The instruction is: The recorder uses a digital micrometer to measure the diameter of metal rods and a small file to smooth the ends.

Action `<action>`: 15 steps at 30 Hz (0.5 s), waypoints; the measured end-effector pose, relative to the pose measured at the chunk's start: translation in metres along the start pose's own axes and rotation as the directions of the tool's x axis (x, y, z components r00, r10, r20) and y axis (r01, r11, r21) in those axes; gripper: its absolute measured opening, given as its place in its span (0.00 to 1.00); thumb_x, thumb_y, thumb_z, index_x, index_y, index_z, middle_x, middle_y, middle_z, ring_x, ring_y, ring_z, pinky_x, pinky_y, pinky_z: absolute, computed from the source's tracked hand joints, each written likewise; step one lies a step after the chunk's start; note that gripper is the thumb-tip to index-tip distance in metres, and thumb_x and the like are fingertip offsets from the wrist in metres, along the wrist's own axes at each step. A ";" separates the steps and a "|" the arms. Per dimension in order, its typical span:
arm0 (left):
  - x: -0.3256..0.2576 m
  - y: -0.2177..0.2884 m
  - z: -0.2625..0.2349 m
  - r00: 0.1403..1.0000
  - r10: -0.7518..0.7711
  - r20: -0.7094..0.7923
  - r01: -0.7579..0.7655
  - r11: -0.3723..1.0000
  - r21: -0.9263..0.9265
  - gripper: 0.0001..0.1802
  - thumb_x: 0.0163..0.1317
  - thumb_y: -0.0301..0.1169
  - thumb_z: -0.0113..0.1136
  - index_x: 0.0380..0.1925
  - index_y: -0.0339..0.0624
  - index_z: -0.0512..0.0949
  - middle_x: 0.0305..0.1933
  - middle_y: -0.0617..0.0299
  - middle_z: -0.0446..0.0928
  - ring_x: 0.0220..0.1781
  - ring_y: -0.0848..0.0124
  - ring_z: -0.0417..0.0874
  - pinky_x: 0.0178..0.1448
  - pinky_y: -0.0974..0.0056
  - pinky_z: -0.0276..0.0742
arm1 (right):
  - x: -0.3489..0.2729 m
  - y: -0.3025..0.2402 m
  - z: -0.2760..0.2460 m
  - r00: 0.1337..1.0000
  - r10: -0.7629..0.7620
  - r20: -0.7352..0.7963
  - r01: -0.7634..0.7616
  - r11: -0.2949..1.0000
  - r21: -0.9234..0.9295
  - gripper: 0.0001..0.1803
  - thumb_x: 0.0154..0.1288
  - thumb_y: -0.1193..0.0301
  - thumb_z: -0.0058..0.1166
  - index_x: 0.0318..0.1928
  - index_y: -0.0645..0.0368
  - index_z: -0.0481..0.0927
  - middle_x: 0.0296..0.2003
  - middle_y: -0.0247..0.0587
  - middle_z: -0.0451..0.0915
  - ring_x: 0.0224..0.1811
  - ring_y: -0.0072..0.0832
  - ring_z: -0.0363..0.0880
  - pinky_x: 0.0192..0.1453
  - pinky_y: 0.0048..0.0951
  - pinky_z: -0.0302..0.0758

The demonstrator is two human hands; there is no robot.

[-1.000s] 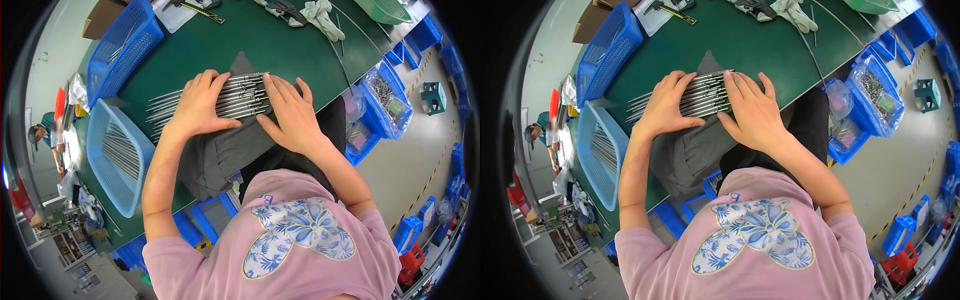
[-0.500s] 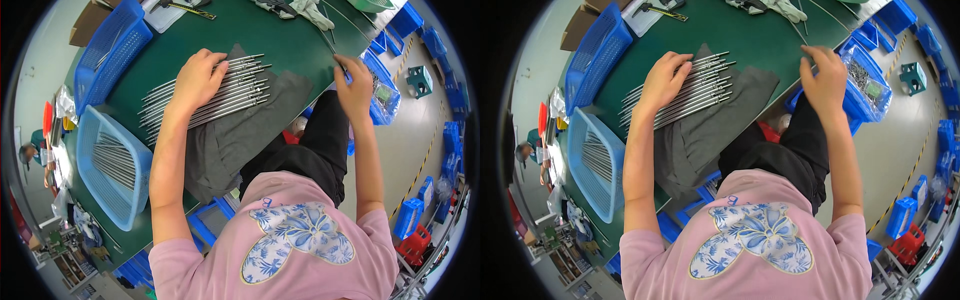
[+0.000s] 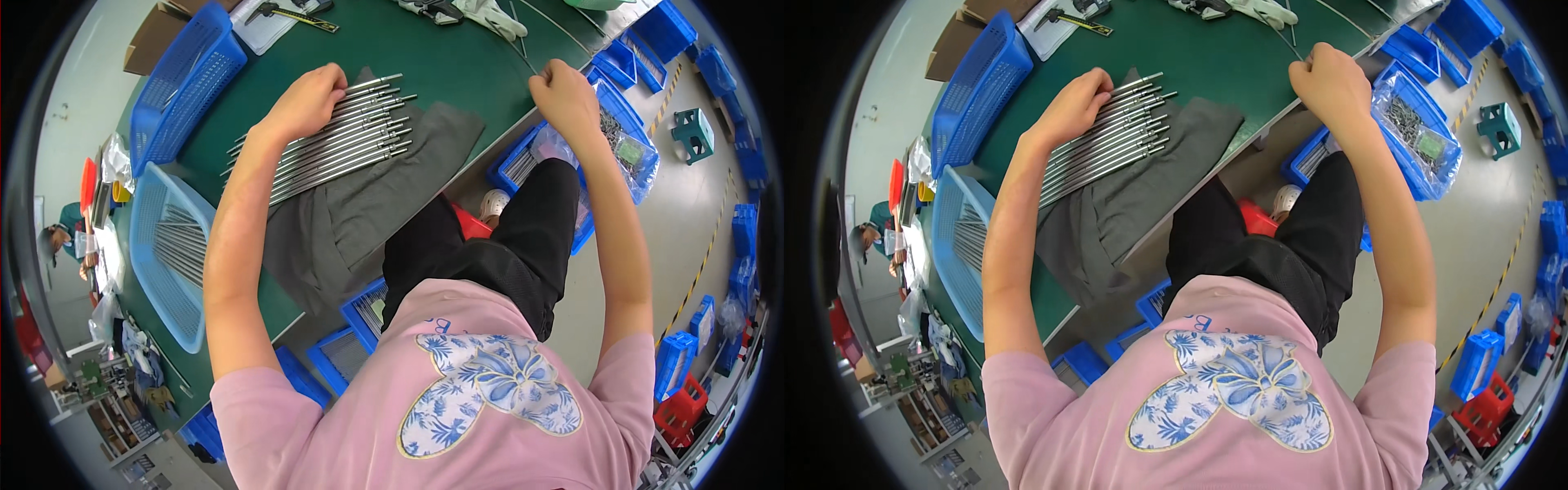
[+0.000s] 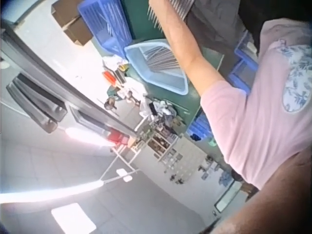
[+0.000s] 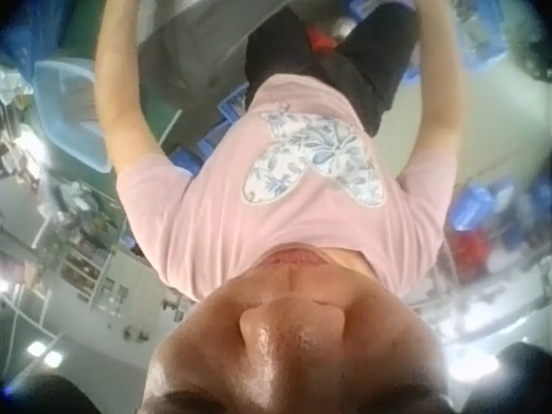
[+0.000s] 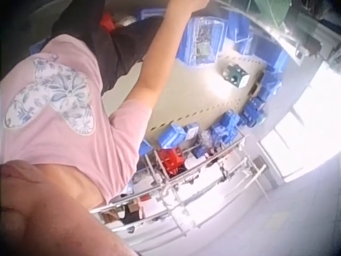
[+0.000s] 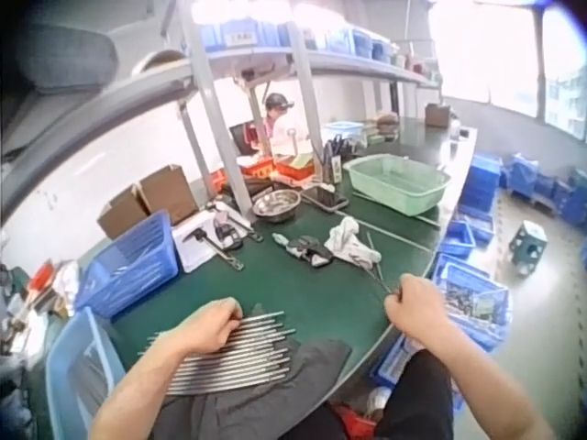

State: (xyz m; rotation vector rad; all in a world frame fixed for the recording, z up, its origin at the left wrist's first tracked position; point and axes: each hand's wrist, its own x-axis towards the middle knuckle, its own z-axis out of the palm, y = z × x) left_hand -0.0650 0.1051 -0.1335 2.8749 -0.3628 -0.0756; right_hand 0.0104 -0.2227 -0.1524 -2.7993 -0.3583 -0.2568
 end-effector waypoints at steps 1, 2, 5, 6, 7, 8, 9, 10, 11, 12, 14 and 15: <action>-0.002 -0.002 0.002 0.995 0.019 -0.100 -0.022 0.999 -0.029 0.05 0.58 0.23 0.50 0.35 0.35 0.70 0.36 0.50 0.72 0.42 0.56 0.74 0.46 0.58 0.69 | -0.004 0.001 -0.001 0.999 0.051 0.006 -0.052 0.991 0.127 0.13 0.57 0.68 0.42 0.37 0.62 0.76 0.35 0.52 0.79 0.40 0.49 0.76 0.44 0.44 0.72; -0.003 -0.005 0.003 0.979 0.035 -0.199 -0.047 0.997 -0.055 0.06 0.58 0.23 0.50 0.36 0.35 0.70 0.37 0.50 0.72 0.42 0.56 0.74 0.47 0.59 0.69 | -0.008 0.003 -0.001 0.995 0.102 0.020 -0.104 0.962 0.251 0.15 0.58 0.67 0.41 0.40 0.62 0.75 0.36 0.54 0.79 0.40 0.50 0.76 0.45 0.45 0.72; -0.004 0.012 -0.014 0.890 0.093 -0.446 -0.138 0.988 -0.069 0.12 0.57 0.19 0.49 0.42 0.40 0.73 0.39 0.54 0.72 0.39 0.55 0.76 0.41 0.60 0.72 | -0.023 0.015 0.004 0.999 -0.022 -0.036 0.033 0.931 0.363 0.16 0.61 0.68 0.40 0.46 0.61 0.73 0.36 0.55 0.79 0.40 0.49 0.76 0.44 0.43 0.71; -0.006 0.028 -0.022 0.847 0.085 -0.524 -0.161 0.982 -0.101 0.13 0.57 0.18 0.49 0.43 0.41 0.73 0.38 0.55 0.72 0.38 0.54 0.76 0.39 0.60 0.73 | -0.032 0.014 0.001 0.999 -0.009 -0.032 0.020 0.931 0.365 0.16 0.61 0.68 0.40 0.46 0.61 0.73 0.36 0.55 0.79 0.40 0.49 0.76 0.44 0.43 0.71; -0.010 0.045 -0.031 0.799 0.180 -0.574 -0.217 0.976 0.005 0.15 0.55 0.18 0.49 0.43 0.41 0.74 0.38 0.55 0.72 0.37 0.55 0.76 0.38 0.60 0.73 | -0.044 0.009 -0.003 0.999 -0.031 -0.039 0.046 0.881 0.472 0.16 0.62 0.69 0.41 0.47 0.61 0.73 0.35 0.55 0.78 0.37 0.47 0.76 0.42 0.41 0.71; -0.014 0.064 -0.034 0.742 0.281 -0.609 -0.274 0.956 0.108 0.16 0.53 0.17 0.50 0.43 0.42 0.74 0.37 0.56 0.72 0.36 0.56 0.76 0.37 0.60 0.73 | -0.058 0.007 -0.006 0.998 -0.042 -0.048 0.062 0.821 0.567 0.16 0.63 0.70 0.41 0.48 0.61 0.73 0.33 0.55 0.78 0.35 0.46 0.76 0.40 0.38 0.71; -0.024 0.084 -0.031 0.771 0.295 -0.565 -0.255 0.955 0.151 0.17 0.50 0.17 0.51 0.42 0.41 0.75 0.37 0.56 0.71 0.35 0.57 0.77 0.36 0.60 0.74 | -0.072 0.008 -0.004 0.995 -0.061 -0.077 0.095 0.797 0.597 0.17 0.63 0.75 0.42 0.52 0.60 0.72 0.27 0.48 0.76 0.27 0.36 0.73 0.34 0.30 0.69; -0.034 0.107 -0.025 0.796 0.305 -0.524 -0.239 0.952 0.191 0.18 0.47 0.17 0.52 0.41 0.41 0.75 0.36 0.57 0.71 0.35 0.58 0.77 0.35 0.60 0.74 | -0.086 0.010 -0.003 0.996 -0.057 -0.070 0.087 0.798 0.596 0.17 0.63 0.75 0.42 0.52 0.60 0.72 0.27 0.48 0.76 0.27 0.36 0.73 0.34 0.30 0.69; -0.044 0.126 -0.011 0.830 0.286 -0.479 -0.216 0.956 0.197 0.19 0.45 0.17 0.53 0.41 0.40 0.75 0.36 0.57 0.71 0.34 0.60 0.77 0.33 0.61 0.74 | -0.100 0.012 0.000 0.998 -0.048 -0.046 0.067 0.747 0.661 0.19 0.64 0.77 0.41 0.56 0.60 0.71 0.27 0.41 0.74 0.27 0.27 0.69 0.34 0.25 0.67; -0.054 0.141 0.001 0.859 0.271 -0.434 -0.200 0.959 0.202 0.20 0.42 0.18 0.54 0.41 0.39 0.76 0.36 0.58 0.71 0.34 0.61 0.77 0.32 0.62 0.75 | -0.114 0.015 -0.002 0.999 -0.036 -0.024 0.042 0.696 0.717 0.21 0.65 0.78 0.39 0.59 0.60 0.69 0.27 0.34 0.72 0.27 0.19 0.66 0.35 0.20 0.66; -0.071 0.148 0.022 0.888 0.238 -0.393 -0.204 0.971 0.127 0.21 0.41 0.19 0.55 0.41 0.39 0.76 0.35 0.59 0.71 0.33 0.64 0.76 0.29 0.63 0.74 | -0.134 0.004 -0.005 0.999 -0.016 -0.032 0.035 0.642 0.766 0.22 0.63 0.81 0.39 0.58 0.61 0.70 0.24 0.34 0.69 0.25 0.20 0.65 0.32 0.21 0.65; -0.076 0.147 0.030 0.911 0.200 -0.361 -0.183 0.980 0.082 0.22 0.41 0.19 0.55 0.42 0.40 0.76 0.34 0.60 0.70 0.32 0.65 0.76 0.29 0.64 0.73 | -0.144 -0.002 -0.006 0.999 0.009 -0.042 0.028 0.587 0.809 0.23 0.61 0.84 0.40 0.57 0.61 0.71 0.21 0.34 0.66 0.23 0.21 0.64 0.30 0.22 0.65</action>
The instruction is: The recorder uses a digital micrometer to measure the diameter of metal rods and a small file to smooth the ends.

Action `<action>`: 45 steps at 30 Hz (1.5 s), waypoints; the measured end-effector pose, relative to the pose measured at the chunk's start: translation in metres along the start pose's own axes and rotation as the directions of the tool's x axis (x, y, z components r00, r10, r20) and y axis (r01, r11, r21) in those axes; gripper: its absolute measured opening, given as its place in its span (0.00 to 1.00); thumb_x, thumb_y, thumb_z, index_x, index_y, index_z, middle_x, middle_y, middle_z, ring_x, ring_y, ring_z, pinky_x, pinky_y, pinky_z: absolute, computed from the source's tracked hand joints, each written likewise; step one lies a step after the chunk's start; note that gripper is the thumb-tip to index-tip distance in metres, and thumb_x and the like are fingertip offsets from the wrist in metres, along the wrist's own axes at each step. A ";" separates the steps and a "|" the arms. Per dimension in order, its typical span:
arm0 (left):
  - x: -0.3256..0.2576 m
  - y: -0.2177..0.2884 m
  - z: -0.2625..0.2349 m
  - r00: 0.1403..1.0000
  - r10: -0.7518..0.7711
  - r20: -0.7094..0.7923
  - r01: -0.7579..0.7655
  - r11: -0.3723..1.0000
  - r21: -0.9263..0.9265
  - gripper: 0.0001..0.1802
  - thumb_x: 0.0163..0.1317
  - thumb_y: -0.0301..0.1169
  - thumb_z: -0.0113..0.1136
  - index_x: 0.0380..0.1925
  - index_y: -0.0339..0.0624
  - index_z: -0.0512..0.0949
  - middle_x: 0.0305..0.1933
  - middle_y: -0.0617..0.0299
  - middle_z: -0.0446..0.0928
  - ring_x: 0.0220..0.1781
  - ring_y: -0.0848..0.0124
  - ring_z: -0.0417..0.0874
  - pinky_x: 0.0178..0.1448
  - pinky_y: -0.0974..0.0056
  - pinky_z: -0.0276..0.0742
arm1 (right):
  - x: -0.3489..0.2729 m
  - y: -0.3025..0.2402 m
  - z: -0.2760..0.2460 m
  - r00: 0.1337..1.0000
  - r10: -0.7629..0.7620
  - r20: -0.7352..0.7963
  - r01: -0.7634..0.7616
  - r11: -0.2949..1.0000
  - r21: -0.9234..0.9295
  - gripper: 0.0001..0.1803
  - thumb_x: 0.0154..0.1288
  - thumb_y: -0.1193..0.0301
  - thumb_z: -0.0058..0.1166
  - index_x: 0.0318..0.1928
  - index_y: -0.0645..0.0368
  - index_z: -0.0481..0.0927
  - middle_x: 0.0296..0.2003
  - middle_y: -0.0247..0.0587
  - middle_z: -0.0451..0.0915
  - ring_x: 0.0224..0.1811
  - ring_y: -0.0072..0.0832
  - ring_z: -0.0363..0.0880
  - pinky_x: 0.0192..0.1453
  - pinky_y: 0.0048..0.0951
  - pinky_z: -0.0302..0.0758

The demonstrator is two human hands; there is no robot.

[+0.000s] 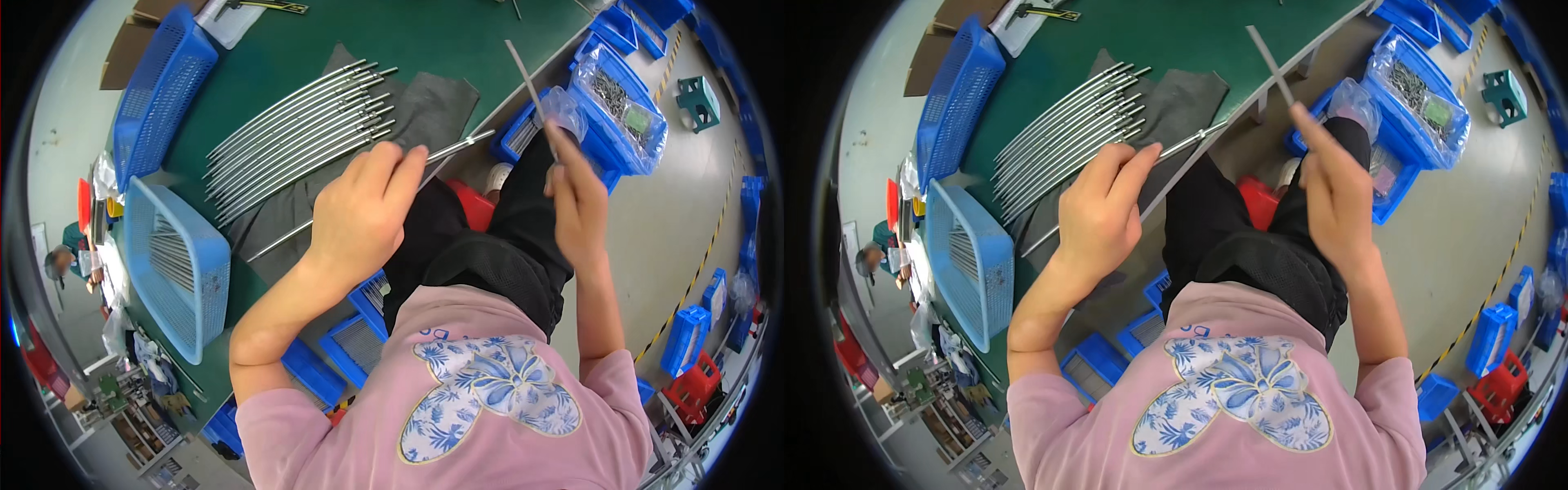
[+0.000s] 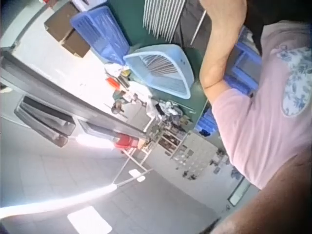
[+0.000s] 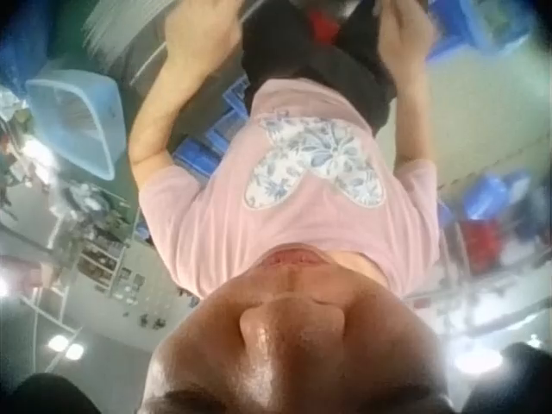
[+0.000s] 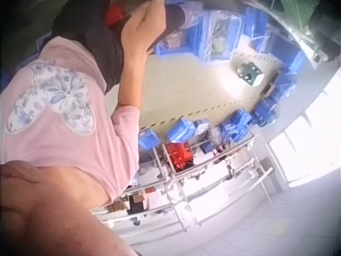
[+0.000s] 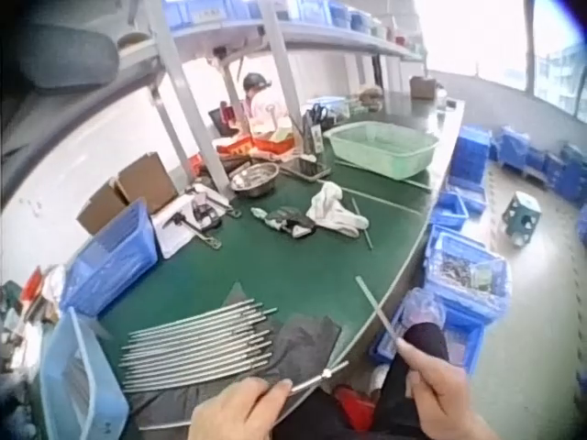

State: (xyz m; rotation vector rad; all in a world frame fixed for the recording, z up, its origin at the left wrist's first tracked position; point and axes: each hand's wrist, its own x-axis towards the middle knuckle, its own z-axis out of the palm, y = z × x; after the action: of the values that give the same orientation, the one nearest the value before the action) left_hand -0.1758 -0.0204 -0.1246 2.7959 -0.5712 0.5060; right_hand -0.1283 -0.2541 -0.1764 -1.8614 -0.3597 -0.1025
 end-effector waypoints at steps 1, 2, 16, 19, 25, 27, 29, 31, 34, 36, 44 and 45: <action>-0.005 -0.002 0.005 1.000 -0.002 0.007 0.002 1.000 -0.010 0.22 0.41 0.19 0.55 0.42 0.40 0.76 0.34 0.60 0.70 0.32 0.65 0.76 0.29 0.64 0.73 | -0.007 -0.005 -0.001 0.995 -0.063 0.076 0.070 0.993 -0.097 0.23 0.59 0.85 0.40 0.56 0.63 0.72 0.21 0.37 0.66 0.23 0.23 0.66 0.31 0.23 0.66; -0.009 -0.006 0.009 0.999 -0.034 0.030 0.033 0.999 0.023 0.23 0.41 0.19 0.55 0.42 0.40 0.76 0.34 0.60 0.70 0.31 0.65 0.75 0.29 0.64 0.73 | -0.013 -0.010 0.002 0.992 -0.075 0.101 0.086 0.990 -0.109 0.24 0.58 0.86 0.41 0.56 0.63 0.73 0.21 0.39 0.67 0.22 0.25 0.67 0.31 0.23 0.67; 0.022 -0.011 0.025 0.994 -0.112 -0.012 0.108 0.979 -0.171 0.06 0.47 0.26 0.63 0.28 0.41 0.78 0.27 0.64 0.71 0.29 0.65 0.73 0.30 0.64 0.69 | -0.022 -0.014 0.032 0.976 -0.111 0.188 0.141 0.977 -0.158 0.30 0.47 0.87 0.48 0.54 0.57 0.76 0.17 0.38 0.64 0.16 0.30 0.65 0.21 0.27 0.65; 0.026 -0.011 0.027 0.992 -0.125 0.000 0.122 0.971 -0.208 0.07 0.46 0.25 0.63 0.27 0.42 0.77 0.28 0.63 0.71 0.29 0.65 0.73 0.30 0.64 0.69 | -0.014 -0.010 0.030 0.981 -0.148 0.128 0.170 0.969 -0.178 0.29 0.49 0.86 0.48 0.54 0.57 0.75 0.17 0.38 0.64 0.16 0.31 0.66 0.21 0.27 0.66; 0.021 -0.007 0.034 0.993 -0.118 -0.015 0.112 0.969 -0.219 0.09 0.44 0.22 0.61 0.28 0.41 0.75 0.29 0.62 0.70 0.29 0.64 0.72 0.30 0.62 0.70 | 0.070 -0.001 0.018 0.942 -0.334 0.011 0.312 0.868 -0.386 0.26 0.56 0.79 0.47 0.57 0.53 0.72 0.25 0.47 0.75 0.24 0.41 0.76 0.25 0.37 0.70; 0.018 -0.008 0.032 0.989 -0.148 -0.017 0.140 0.958 -0.249 0.08 0.44 0.20 0.61 0.27 0.39 0.75 0.29 0.59 0.72 0.30 0.62 0.74 0.32 0.62 0.69 | 0.108 -0.006 0.008 0.981 -0.195 -0.004 0.159 0.808 -0.568 0.24 0.57 0.75 0.47 0.57 0.50 0.72 0.27 0.47 0.77 0.28 0.43 0.77 0.30 0.41 0.72; 0.018 -0.006 0.037 0.990 -0.130 -0.055 0.110 0.954 -0.280 0.08 0.44 0.20 0.61 0.27 0.39 0.74 0.29 0.59 0.72 0.30 0.62 0.74 0.31 0.62 0.69 | 0.143 0.013 -0.003 0.967 -0.248 -0.052 0.145 0.711 -0.688 0.23 0.57 0.73 0.47 0.55 0.50 0.73 0.27 0.46 0.78 0.30 0.43 0.78 0.32 0.41 0.73; 0.019 -0.005 0.039 0.987 -0.141 -0.077 0.113 0.949 -0.295 0.09 0.44 0.20 0.61 0.27 0.39 0.74 0.29 0.59 0.71 0.29 0.62 0.73 0.31 0.62 0.69 | 0.168 0.031 -0.007 0.949 -0.304 -0.084 0.130 0.619 -0.775 0.21 0.58 0.71 0.46 0.54 0.50 0.74 0.28 0.45 0.78 0.32 0.43 0.78 0.34 0.41 0.73; 0.016 -0.007 0.043 0.986 -0.142 -0.091 0.110 0.950 -0.293 0.08 0.44 0.21 0.60 0.27 0.39 0.73 0.28 0.60 0.70 0.29 0.63 0.73 0.30 0.63 0.69 | 0.189 0.036 -0.004 0.933 -0.359 -0.038 0.143 0.463 -0.875 0.15 0.57 0.67 0.47 0.43 0.54 0.81 0.30 0.44 0.78 0.35 0.41 0.78 0.36 0.42 0.74; 0.014 -0.010 0.048 0.988 -0.125 -0.093 0.095 0.955 -0.282 0.09 0.44 0.22 0.60 0.27 0.39 0.73 0.28 0.60 0.68 0.29 0.64 0.72 0.29 0.63 0.69 | 0.192 0.035 0.004 0.903 -0.423 0.071 0.248 0.380 -0.891 0.11 0.55 0.65 0.50 0.30 0.57 0.83 0.31 0.43 0.77 0.37 0.40 0.78 0.37 0.40 0.75; 0.020 -0.006 0.043 0.986 -0.122 -0.117 0.073 0.933 -0.353 0.08 0.45 0.22 0.59 0.26 0.39 0.71 0.28 0.60 0.68 0.29 0.63 0.72 0.29 0.62 0.69 | 0.206 0.010 0.004 0.994 0.013 -0.112 -0.111 0.314 -0.943 0.14 0.49 0.63 0.49 0.29 0.61 0.80 0.33 0.52 0.80 0.37 0.49 0.79 0.40 0.45 0.75; 0.020 -0.007 0.042 0.980 -0.136 -0.148 0.069 0.918 -0.391 0.08 0.45 0.22 0.59 0.26 0.39 0.71 0.28 0.60 0.68 0.29 0.63 0.72 0.29 0.62 0.69 | 0.200 0.002 -0.001 0.984 0.066 -0.166 -0.179 0.314 -0.932 0.15 0.50 0.63 0.49 0.32 0.61 0.79 0.34 0.53 0.80 0.37 0.49 0.79 0.40 0.44 0.75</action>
State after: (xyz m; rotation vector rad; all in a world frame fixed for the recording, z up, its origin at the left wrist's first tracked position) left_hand -0.1435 -0.0339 -0.1560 2.3668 -0.4285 0.5409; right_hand 0.0621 -0.2164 -0.1279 -3.0812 -0.0328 -0.3708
